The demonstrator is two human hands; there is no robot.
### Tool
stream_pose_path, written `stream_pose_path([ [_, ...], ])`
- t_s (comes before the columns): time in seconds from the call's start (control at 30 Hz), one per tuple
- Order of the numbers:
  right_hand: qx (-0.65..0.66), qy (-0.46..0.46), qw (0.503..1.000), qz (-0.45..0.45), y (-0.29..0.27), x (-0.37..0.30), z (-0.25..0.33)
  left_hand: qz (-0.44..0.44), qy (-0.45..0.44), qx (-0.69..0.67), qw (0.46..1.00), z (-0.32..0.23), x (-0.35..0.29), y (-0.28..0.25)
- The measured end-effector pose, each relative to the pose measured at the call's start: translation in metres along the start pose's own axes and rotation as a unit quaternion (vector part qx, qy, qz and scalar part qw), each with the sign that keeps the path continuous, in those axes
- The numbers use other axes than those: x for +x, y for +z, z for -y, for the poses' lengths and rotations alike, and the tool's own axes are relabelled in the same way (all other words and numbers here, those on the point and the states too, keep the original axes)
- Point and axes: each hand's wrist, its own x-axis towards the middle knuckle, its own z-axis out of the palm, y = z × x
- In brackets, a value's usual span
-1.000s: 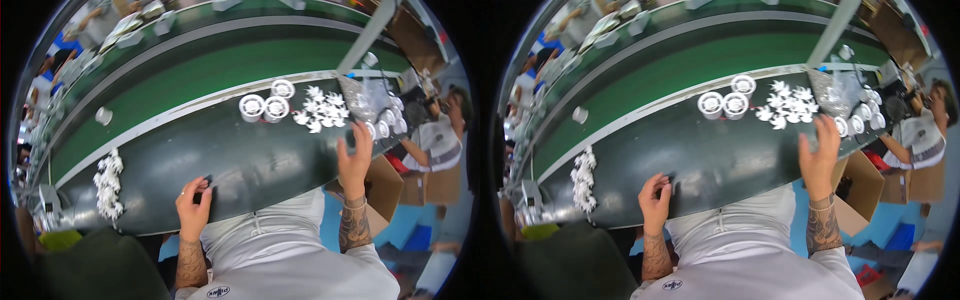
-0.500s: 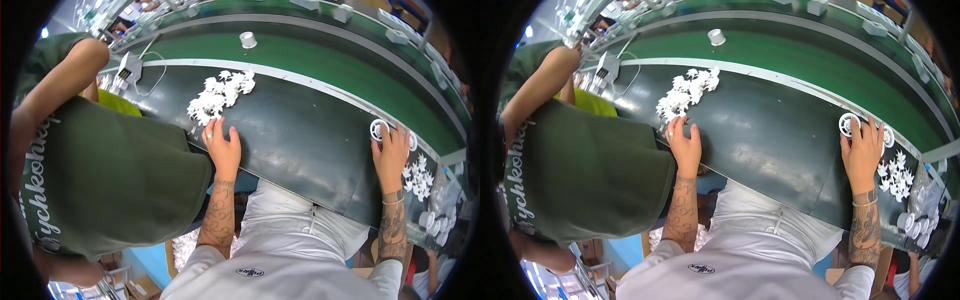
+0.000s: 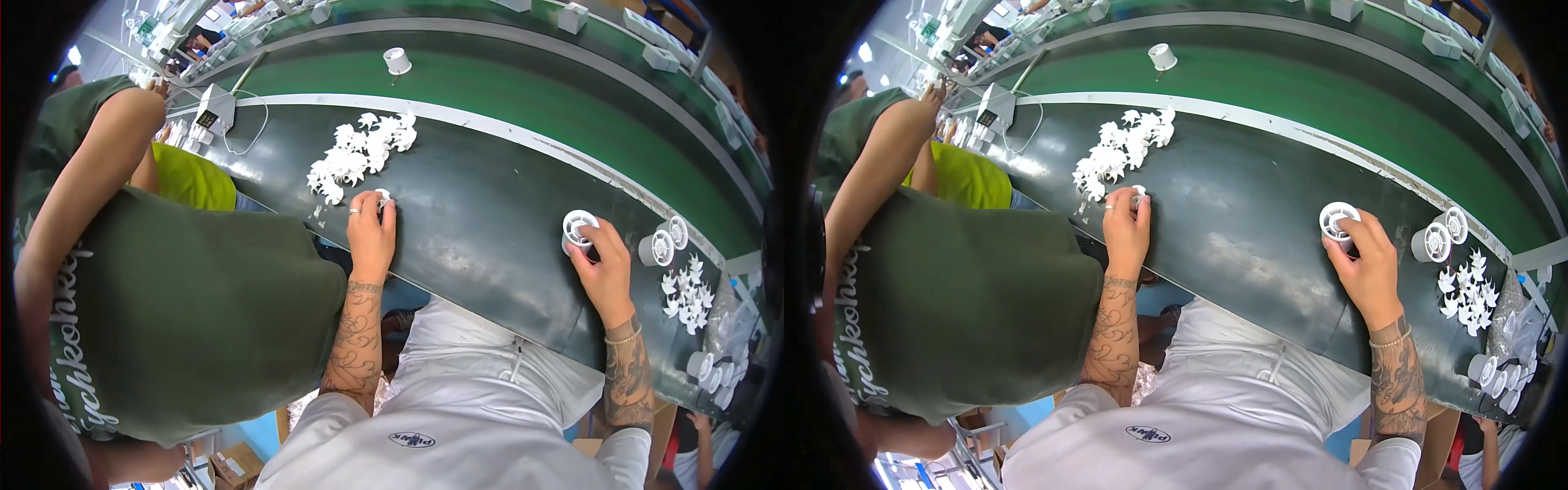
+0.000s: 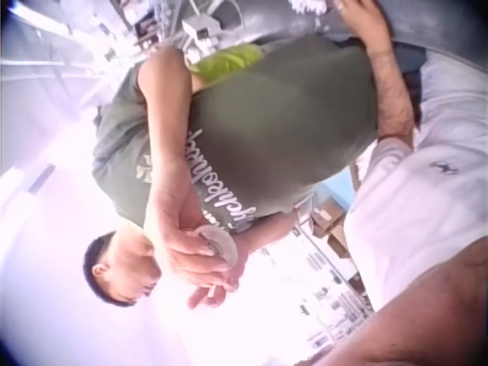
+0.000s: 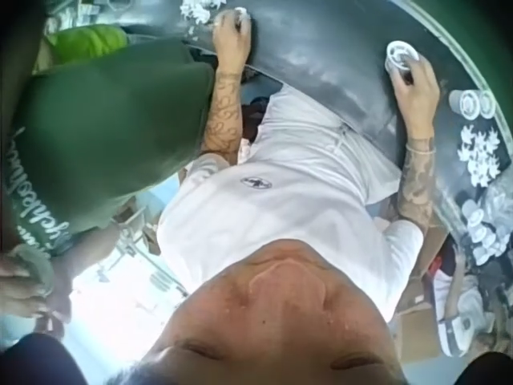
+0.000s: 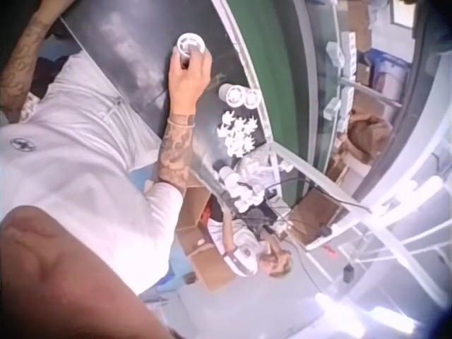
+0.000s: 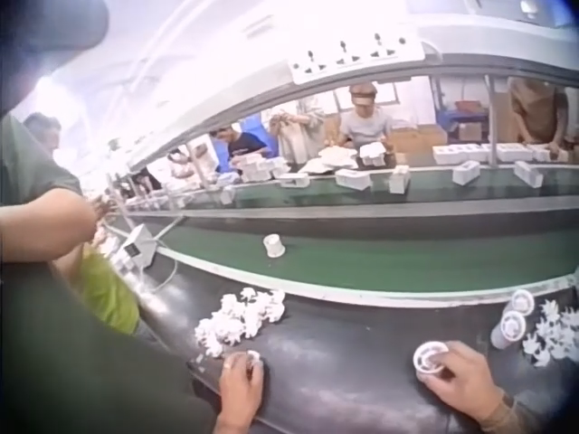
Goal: The person assembles electronic components by hand, inserting motor units into white plastic housings at a factory workstation.
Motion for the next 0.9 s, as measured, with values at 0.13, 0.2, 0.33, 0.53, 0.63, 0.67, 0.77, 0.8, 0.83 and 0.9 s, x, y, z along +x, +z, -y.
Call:
stream_pose_path([
  [0.13, 0.010, 0.026, 0.999, 0.026, -0.002, -0.001, 0.000, 0.032, 0.011, 0.039, 0.999, -0.002, 0.002, -0.004],
  [0.2, -0.002, 0.011, 1.000, 0.025, -0.003, -0.003, -0.004, 0.042, -0.065, -0.018, 0.997, -0.008, 0.006, -0.006],
  [0.33, 0.029, 0.009, 1.000, -0.003, -0.002, -0.005, -0.012, 0.104, -0.330, -0.389, 0.854, -0.031, 0.008, -0.008],
  [0.53, 0.607, 0.245, 0.755, -0.018, -0.002, -0.007, -0.031, 0.240, -0.306, -0.584, 0.712, -0.118, -0.009, 0.000],
  [0.63, 0.677, 0.301, 0.671, -0.006, -0.006, -0.002, -0.020, 0.263, -0.229, -0.560, 0.752, -0.159, -0.024, 0.014],
  [0.67, 0.691, 0.316, 0.650, 0.003, -0.009, -0.002, -0.021, 0.275, -0.196, -0.559, 0.757, -0.175, -0.027, 0.018],
  [0.77, 0.719, 0.340, 0.606, 0.001, -0.012, -0.002, -0.016, 0.290, 0.010, -0.471, 0.833, -0.202, -0.031, 0.040],
  [0.8, 0.739, 0.350, 0.576, 0.005, -0.013, -0.002, -0.016, 0.294, 0.010, -0.473, 0.830, -0.206, -0.031, 0.046],
  [0.83, 0.749, 0.341, 0.568, 0.020, -0.014, -0.002, -0.017, 0.276, 0.065, -0.415, 0.864, -0.210, -0.031, 0.050],
  [0.9, 0.742, 0.334, 0.582, 0.019, -0.016, -0.005, -0.017, 0.254, 0.104, -0.365, 0.890, -0.218, -0.036, 0.058],
])
